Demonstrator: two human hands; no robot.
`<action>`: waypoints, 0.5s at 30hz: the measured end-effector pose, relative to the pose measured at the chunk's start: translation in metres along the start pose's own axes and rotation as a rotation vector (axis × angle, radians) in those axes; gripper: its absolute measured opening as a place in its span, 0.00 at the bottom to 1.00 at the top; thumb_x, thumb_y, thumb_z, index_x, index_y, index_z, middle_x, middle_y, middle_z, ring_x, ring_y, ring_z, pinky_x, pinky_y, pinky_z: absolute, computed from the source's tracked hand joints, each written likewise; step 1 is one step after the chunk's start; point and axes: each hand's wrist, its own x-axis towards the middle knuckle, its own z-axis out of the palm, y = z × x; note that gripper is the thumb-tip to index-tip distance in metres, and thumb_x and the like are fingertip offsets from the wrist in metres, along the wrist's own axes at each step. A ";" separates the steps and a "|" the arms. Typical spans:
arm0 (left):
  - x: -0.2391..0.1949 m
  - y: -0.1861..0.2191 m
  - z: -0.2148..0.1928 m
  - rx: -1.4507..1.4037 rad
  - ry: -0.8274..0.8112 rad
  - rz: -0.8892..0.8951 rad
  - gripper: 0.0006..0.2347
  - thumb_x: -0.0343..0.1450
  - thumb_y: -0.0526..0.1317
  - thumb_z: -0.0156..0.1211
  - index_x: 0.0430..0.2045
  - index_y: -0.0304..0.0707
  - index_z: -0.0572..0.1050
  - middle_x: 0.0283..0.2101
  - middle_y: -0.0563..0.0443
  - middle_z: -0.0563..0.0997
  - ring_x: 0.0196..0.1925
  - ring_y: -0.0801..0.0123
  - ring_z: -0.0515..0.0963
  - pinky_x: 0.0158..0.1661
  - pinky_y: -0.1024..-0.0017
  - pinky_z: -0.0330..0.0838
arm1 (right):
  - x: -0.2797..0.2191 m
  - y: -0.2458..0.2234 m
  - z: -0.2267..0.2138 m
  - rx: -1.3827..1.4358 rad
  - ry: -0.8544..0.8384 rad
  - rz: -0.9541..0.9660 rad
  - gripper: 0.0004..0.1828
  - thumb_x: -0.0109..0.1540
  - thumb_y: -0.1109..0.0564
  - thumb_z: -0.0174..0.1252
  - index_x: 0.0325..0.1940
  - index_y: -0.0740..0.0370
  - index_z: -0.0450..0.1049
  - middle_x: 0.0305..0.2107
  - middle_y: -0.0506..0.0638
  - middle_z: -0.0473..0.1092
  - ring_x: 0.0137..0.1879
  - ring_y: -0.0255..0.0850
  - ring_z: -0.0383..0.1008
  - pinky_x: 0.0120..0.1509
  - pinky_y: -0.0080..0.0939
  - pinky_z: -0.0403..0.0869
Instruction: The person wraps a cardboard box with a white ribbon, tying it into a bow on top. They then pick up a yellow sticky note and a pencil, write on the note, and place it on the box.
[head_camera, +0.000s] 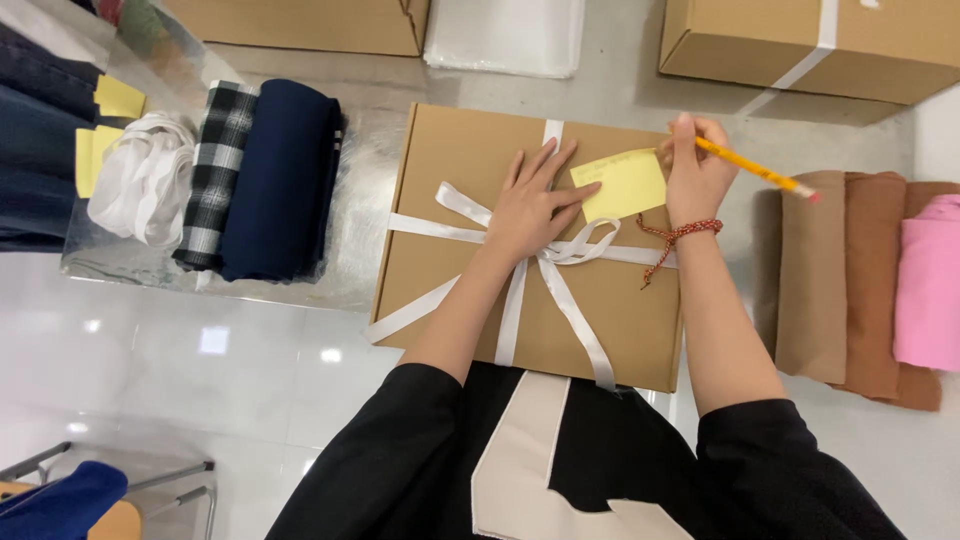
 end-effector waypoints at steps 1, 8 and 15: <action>-0.001 0.000 0.002 -0.010 0.009 -0.005 0.15 0.76 0.48 0.64 0.56 0.83 0.79 0.79 0.60 0.59 0.84 0.59 0.53 0.79 0.40 0.45 | -0.002 -0.003 -0.012 -0.088 -0.019 -0.043 0.11 0.80 0.49 0.56 0.48 0.53 0.80 0.30 0.49 0.77 0.36 0.35 0.76 0.45 0.33 0.75; 0.004 -0.014 0.009 -0.141 0.053 -0.049 0.13 0.76 0.47 0.64 0.52 0.80 0.81 0.75 0.61 0.67 0.81 0.60 0.58 0.78 0.40 0.47 | 0.013 0.017 -0.030 -0.485 -0.293 -0.179 0.14 0.67 0.50 0.76 0.54 0.50 0.83 0.39 0.51 0.74 0.49 0.49 0.79 0.55 0.45 0.78; 0.008 -0.027 -0.008 -0.743 0.162 -0.187 0.14 0.78 0.42 0.64 0.59 0.64 0.80 0.65 0.52 0.79 0.69 0.53 0.76 0.73 0.41 0.54 | 0.013 0.001 -0.031 -0.397 -0.339 -0.124 0.06 0.67 0.54 0.74 0.47 0.50 0.84 0.37 0.50 0.73 0.47 0.45 0.78 0.54 0.41 0.76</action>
